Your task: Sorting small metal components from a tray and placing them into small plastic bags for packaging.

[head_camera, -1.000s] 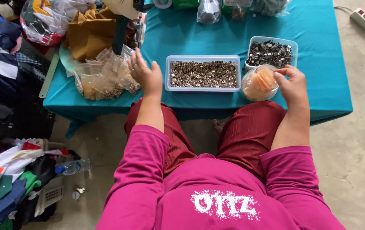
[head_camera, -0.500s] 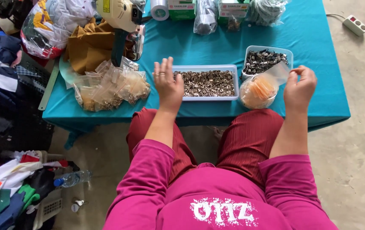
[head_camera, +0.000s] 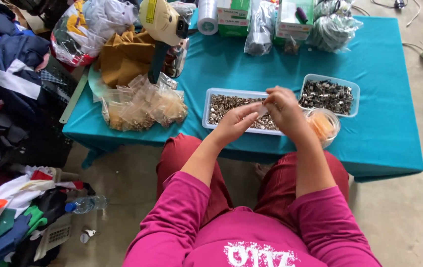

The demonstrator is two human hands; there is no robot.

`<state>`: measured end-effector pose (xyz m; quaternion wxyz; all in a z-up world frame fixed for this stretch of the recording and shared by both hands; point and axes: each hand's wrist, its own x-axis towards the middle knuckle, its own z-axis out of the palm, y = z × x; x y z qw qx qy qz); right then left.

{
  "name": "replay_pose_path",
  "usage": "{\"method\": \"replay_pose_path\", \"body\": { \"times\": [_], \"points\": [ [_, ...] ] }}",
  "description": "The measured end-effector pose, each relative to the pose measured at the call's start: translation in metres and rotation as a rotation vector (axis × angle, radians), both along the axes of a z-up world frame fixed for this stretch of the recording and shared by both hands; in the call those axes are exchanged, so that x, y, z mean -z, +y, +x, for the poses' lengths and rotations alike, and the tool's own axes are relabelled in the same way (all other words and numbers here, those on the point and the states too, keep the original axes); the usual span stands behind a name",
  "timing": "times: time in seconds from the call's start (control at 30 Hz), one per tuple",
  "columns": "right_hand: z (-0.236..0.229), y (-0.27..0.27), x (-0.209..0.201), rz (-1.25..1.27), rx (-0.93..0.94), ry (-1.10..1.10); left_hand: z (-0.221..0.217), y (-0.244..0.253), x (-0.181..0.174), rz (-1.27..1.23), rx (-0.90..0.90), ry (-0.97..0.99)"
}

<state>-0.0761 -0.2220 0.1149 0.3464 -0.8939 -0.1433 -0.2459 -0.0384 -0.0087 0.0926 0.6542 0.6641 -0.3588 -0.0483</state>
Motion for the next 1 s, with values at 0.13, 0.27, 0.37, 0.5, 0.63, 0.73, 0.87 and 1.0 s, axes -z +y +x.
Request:
{"method": "replay_pose_path", "body": {
  "times": [0.13, 0.27, 0.37, 0.5, 0.63, 0.73, 0.87, 1.0],
  "points": [
    [-0.006, -0.007, 0.016, 0.115, -0.032, 0.102, -0.005, 0.006, -0.013, 0.088, 0.011, 0.131],
    [-0.010, -0.002, 0.004, 0.161, -0.031, 0.139, 0.002, 0.001, 0.001, 0.224, -0.113, 0.059],
    [-0.015, 0.006, -0.005, 0.288, 0.022, 0.137, 0.020, -0.005, 0.035, 0.341, -0.252, -0.024],
    [-0.020, 0.010, -0.010, 0.480, 0.074, 0.102, 0.026, -0.005, 0.046, 0.429, -0.373, -0.082],
    [-0.024, 0.018, -0.014, 0.621, 0.108, 0.141, 0.017, 0.000, 0.023, 0.398, -0.440, -0.045],
    [-0.024, 0.025, -0.010, 0.643, 0.080, 0.195, 0.016, 0.001, 0.021, 0.385, -0.459, -0.053],
    [-0.023, 0.033, -0.015, 0.551, -0.030, 0.232, 0.015, 0.002, 0.021, 0.370, -0.463, -0.100],
    [-0.022, 0.031, -0.008, 0.406, 0.001, 0.231, 0.013, 0.001, 0.018, 0.348, -0.467, -0.141]
  ]
}}
